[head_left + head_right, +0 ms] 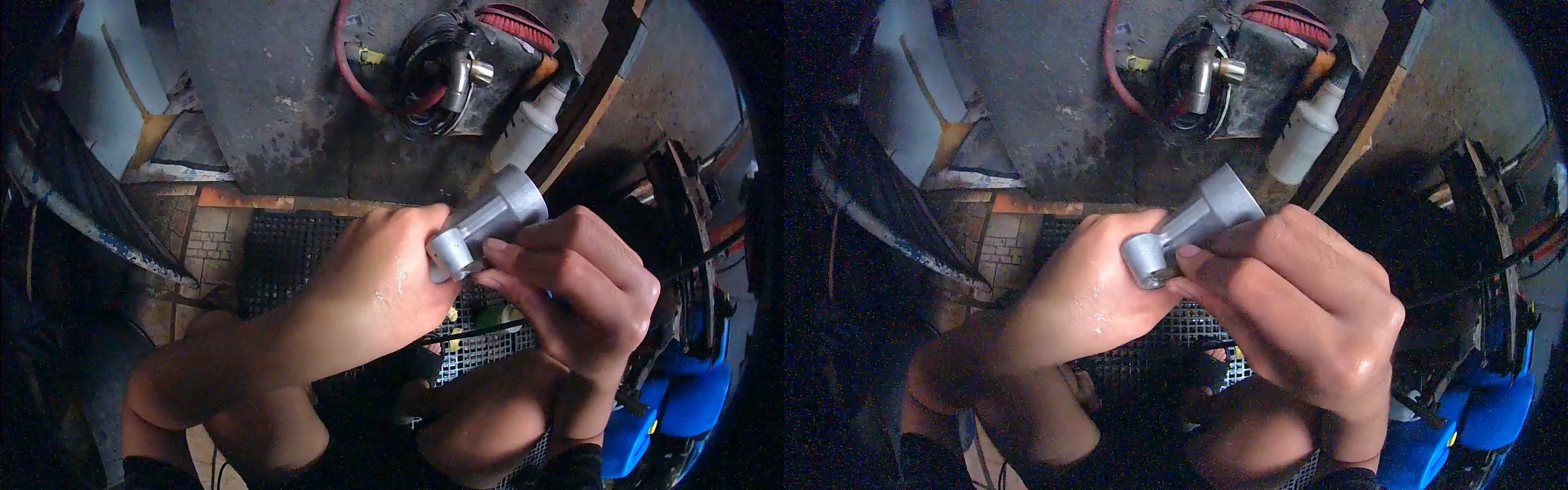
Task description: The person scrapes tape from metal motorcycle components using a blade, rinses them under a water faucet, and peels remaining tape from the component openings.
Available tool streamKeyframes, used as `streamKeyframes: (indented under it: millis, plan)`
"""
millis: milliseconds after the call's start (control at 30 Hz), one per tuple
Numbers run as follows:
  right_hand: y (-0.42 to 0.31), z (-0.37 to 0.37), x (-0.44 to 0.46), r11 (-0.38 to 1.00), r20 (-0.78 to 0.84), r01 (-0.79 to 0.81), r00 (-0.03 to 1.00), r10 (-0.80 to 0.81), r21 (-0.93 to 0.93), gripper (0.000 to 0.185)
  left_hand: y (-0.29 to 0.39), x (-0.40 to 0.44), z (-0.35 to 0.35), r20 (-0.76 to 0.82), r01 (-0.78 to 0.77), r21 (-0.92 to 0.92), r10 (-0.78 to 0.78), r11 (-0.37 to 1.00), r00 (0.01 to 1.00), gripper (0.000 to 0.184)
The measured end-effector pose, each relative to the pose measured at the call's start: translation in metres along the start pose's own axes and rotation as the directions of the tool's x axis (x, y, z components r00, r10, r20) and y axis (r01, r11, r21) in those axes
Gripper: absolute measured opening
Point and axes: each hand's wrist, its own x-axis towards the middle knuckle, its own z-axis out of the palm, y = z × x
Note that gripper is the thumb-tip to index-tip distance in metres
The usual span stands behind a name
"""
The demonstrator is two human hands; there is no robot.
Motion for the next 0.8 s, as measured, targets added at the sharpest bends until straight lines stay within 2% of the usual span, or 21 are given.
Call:
streamKeyframes:
  millis: [67,167,400,467,567,800]
  plan:
    - [-0.002,0.003,0.001,0.999,-0.005,-0.017,1.0,0.017,-0.032,0.028,0.0,0.0,0.002,0.038,0.068,-0.212,-0.061,0.975,0.997,0.018]
    - [0.0,0.006,0.001,1.0,-0.058,-0.011,0.998,0.011,0.003,0.028,0.002,0.001,0.002,0.112,0.127,-0.301,-0.097,0.945,0.989,0.02]
    - [0.004,0.001,0.001,0.996,-0.049,-0.05,0.997,0.053,0.073,0.029,0.006,-0.001,-0.005,0.164,0.145,-0.211,-0.111,0.967,0.98,0.019]
    - [0.005,-0.001,0.002,0.996,-0.043,-0.041,0.998,0.045,0.083,0.029,0.009,-0.002,-0.003,0.186,0.238,-0.279,-0.191,0.93,0.964,0.018]
    - [0.003,-0.002,0.002,0.995,-0.028,-0.05,0.998,0.053,0.09,0.031,0.005,-0.001,-0.001,0.164,0.18,-0.277,-0.138,0.944,0.977,0.017]
    - [0.003,-0.001,0.002,0.996,-0.059,-0.022,0.998,0.027,0.082,0.031,0.013,-0.002,-0.008,0.159,0.176,-0.197,-0.145,0.965,0.976,0.019]
